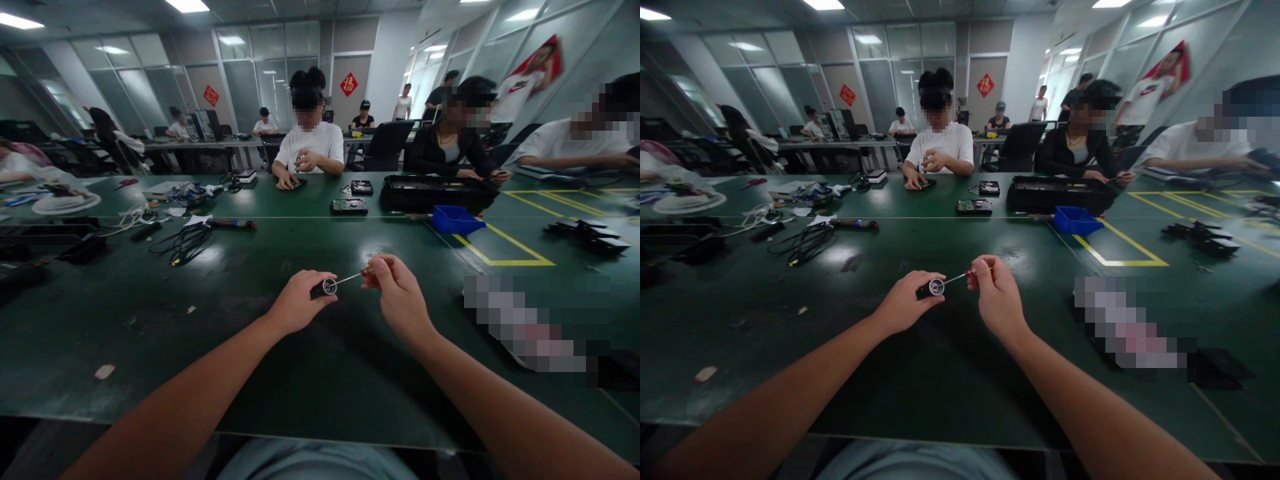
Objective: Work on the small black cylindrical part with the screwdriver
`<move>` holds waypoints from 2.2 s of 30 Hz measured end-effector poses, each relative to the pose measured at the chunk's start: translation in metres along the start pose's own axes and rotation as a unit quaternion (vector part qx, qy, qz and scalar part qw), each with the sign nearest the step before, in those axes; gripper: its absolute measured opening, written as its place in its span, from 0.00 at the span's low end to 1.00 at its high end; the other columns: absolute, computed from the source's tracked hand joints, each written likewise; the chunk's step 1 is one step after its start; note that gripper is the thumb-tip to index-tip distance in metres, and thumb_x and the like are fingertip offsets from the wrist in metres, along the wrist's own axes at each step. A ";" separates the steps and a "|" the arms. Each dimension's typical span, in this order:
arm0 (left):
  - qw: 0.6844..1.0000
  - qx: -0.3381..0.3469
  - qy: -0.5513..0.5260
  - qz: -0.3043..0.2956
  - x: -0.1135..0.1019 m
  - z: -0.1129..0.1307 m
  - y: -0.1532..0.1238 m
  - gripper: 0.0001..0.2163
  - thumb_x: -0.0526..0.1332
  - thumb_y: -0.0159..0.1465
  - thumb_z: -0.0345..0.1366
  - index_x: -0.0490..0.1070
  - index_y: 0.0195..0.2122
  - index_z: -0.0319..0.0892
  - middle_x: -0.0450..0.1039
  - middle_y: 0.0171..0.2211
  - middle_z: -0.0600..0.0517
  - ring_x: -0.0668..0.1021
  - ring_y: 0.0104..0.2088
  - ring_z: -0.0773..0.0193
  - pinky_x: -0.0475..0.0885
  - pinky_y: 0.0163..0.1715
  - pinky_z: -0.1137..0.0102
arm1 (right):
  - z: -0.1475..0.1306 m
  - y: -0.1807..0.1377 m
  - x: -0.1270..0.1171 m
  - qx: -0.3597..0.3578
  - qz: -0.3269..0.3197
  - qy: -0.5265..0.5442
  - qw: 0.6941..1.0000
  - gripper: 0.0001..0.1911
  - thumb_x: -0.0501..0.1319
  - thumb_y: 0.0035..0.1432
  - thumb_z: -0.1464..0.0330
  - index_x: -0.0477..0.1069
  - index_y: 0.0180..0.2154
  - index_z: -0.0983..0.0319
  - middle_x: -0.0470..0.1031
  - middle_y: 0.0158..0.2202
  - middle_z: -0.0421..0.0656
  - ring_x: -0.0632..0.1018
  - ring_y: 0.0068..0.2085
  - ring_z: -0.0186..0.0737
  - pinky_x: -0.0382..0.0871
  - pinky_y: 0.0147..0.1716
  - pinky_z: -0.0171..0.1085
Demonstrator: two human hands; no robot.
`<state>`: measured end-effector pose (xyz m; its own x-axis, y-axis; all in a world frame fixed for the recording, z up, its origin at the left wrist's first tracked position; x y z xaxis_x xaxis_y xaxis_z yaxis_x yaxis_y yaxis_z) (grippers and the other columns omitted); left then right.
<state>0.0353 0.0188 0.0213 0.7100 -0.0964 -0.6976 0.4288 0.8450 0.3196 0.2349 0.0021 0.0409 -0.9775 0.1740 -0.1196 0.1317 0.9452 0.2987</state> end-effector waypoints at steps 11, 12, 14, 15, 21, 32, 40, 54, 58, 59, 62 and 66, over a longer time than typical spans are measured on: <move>1.000 -0.005 0.008 0.000 -0.001 0.002 0.001 0.16 0.68 0.63 0.36 0.74 0.52 0.46 0.76 0.46 0.50 0.75 0.47 0.56 0.69 0.51 0.60 | -0.010 -0.001 0.000 -0.042 -0.007 -0.088 0.995 0.14 0.54 0.68 0.57 0.69 0.38 0.59 0.74 0.29 0.41 0.75 0.31 0.40 0.69 0.36 0.41; 1.000 -0.004 0.008 0.000 -0.001 0.002 0.001 0.16 0.68 0.63 0.36 0.74 0.53 0.46 0.76 0.47 0.50 0.75 0.48 0.56 0.70 0.51 0.60 | -0.010 -0.001 -0.001 -0.040 -0.004 -0.093 0.995 0.14 0.54 0.68 0.57 0.69 0.38 0.59 0.74 0.29 0.41 0.75 0.31 0.40 0.68 0.35 0.41; 1.000 -0.003 0.008 0.002 -0.001 0.002 0.001 0.16 0.68 0.63 0.36 0.74 0.53 0.47 0.76 0.47 0.50 0.75 0.48 0.56 0.70 0.51 0.60 | -0.010 -0.002 -0.001 -0.027 0.003 -0.090 0.996 0.14 0.54 0.68 0.57 0.69 0.38 0.59 0.75 0.30 0.41 0.75 0.31 0.40 0.69 0.35 0.41; 1.000 -0.003 0.007 0.003 -0.001 0.002 0.001 0.16 0.68 0.63 0.36 0.74 0.52 0.47 0.76 0.46 0.50 0.75 0.48 0.56 0.70 0.51 0.60 | -0.009 -0.001 -0.001 -0.018 0.005 -0.085 0.996 0.14 0.54 0.68 0.57 0.69 0.39 0.59 0.75 0.30 0.42 0.75 0.31 0.40 0.69 0.34 0.41; 1.000 0.001 0.001 0.004 0.000 0.002 0.000 0.17 0.68 0.62 0.36 0.73 0.53 0.47 0.76 0.46 0.51 0.75 0.48 0.56 0.69 0.50 0.61 | -0.005 -0.001 0.001 -0.005 0.009 -0.062 0.998 0.14 0.54 0.68 0.56 0.69 0.40 0.59 0.75 0.31 0.42 0.76 0.32 0.40 0.70 0.34 0.41; 1.000 -0.005 -0.003 0.012 -0.001 0.000 0.000 0.17 0.69 0.62 0.35 0.74 0.52 0.47 0.77 0.45 0.51 0.75 0.47 0.57 0.69 0.50 0.61 | -0.020 -0.004 -0.006 -0.072 -0.007 -0.203 0.977 0.19 0.63 0.61 0.54 0.66 0.25 0.58 0.70 0.20 0.37 0.68 0.21 0.35 0.59 0.24 0.37; 1.000 0.003 0.001 0.020 0.000 -0.005 0.001 0.16 0.69 0.62 0.35 0.74 0.51 0.47 0.77 0.45 0.52 0.76 0.47 0.57 0.69 0.50 0.62 | -0.015 -0.005 0.001 -0.102 -0.067 -0.137 0.983 0.07 0.58 0.65 0.63 0.71 0.39 0.59 0.78 0.33 0.42 0.78 0.34 0.40 0.69 0.34 0.39; 1.000 -0.001 0.000 0.021 0.000 -0.008 0.001 0.16 0.69 0.62 0.33 0.74 0.51 0.47 0.77 0.45 0.52 0.76 0.48 0.57 0.69 0.51 0.61 | -0.010 -0.003 0.000 -0.059 -0.089 -0.118 0.987 0.12 0.53 0.68 0.62 0.71 0.46 0.58 0.76 0.33 0.42 0.77 0.35 0.41 0.69 0.35 0.39; 1.000 0.005 -0.005 0.017 0.001 -0.006 0.001 0.16 0.69 0.62 0.33 0.74 0.51 0.47 0.77 0.46 0.52 0.76 0.47 0.57 0.69 0.51 0.61 | -0.013 -0.004 0.001 -0.051 -0.088 -0.129 0.986 0.17 0.50 0.70 0.57 0.73 0.40 0.59 0.70 0.25 0.39 0.72 0.27 0.38 0.64 0.28 0.38; 1.000 0.005 -0.005 0.017 0.001 -0.006 0.001 0.16 0.69 0.62 0.33 0.74 0.51 0.46 0.77 0.46 0.52 0.76 0.47 0.58 0.69 0.51 0.61 | -0.013 -0.004 0.001 -0.049 -0.082 -0.138 0.986 0.18 0.50 0.70 0.56 0.73 0.40 0.59 0.69 0.24 0.38 0.70 0.26 0.37 0.63 0.27 0.38; 1.000 0.001 -0.003 0.018 0.000 -0.006 0.001 0.16 0.69 0.61 0.33 0.74 0.51 0.46 0.77 0.46 0.52 0.76 0.48 0.57 0.69 0.51 0.61 | -0.013 -0.003 0.000 -0.049 -0.078 -0.143 0.985 0.15 0.51 0.69 0.59 0.73 0.43 0.58 0.70 0.26 0.38 0.70 0.27 0.38 0.63 0.28 0.38; 1.000 0.002 -0.002 0.021 0.000 -0.007 0.001 0.16 0.69 0.62 0.33 0.74 0.51 0.47 0.77 0.46 0.52 0.76 0.48 0.58 0.68 0.51 0.61 | -0.012 -0.003 0.001 -0.042 -0.095 -0.111 0.988 0.14 0.53 0.67 0.61 0.72 0.47 0.59 0.74 0.31 0.41 0.76 0.34 0.41 0.68 0.33 0.39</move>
<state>0.0319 0.0233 0.0168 0.7291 -0.0634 -0.6815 0.4015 0.8459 0.3510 0.2317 -0.0036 0.0518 -0.9218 0.0612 -0.3828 -0.0733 0.9421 0.3273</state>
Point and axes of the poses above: each hand's wrist, its own y-axis towards the middle knuckle, its own x-axis out of the palm, z = x × y, the point moved 3 cm from there along y, towards the middle knuckle
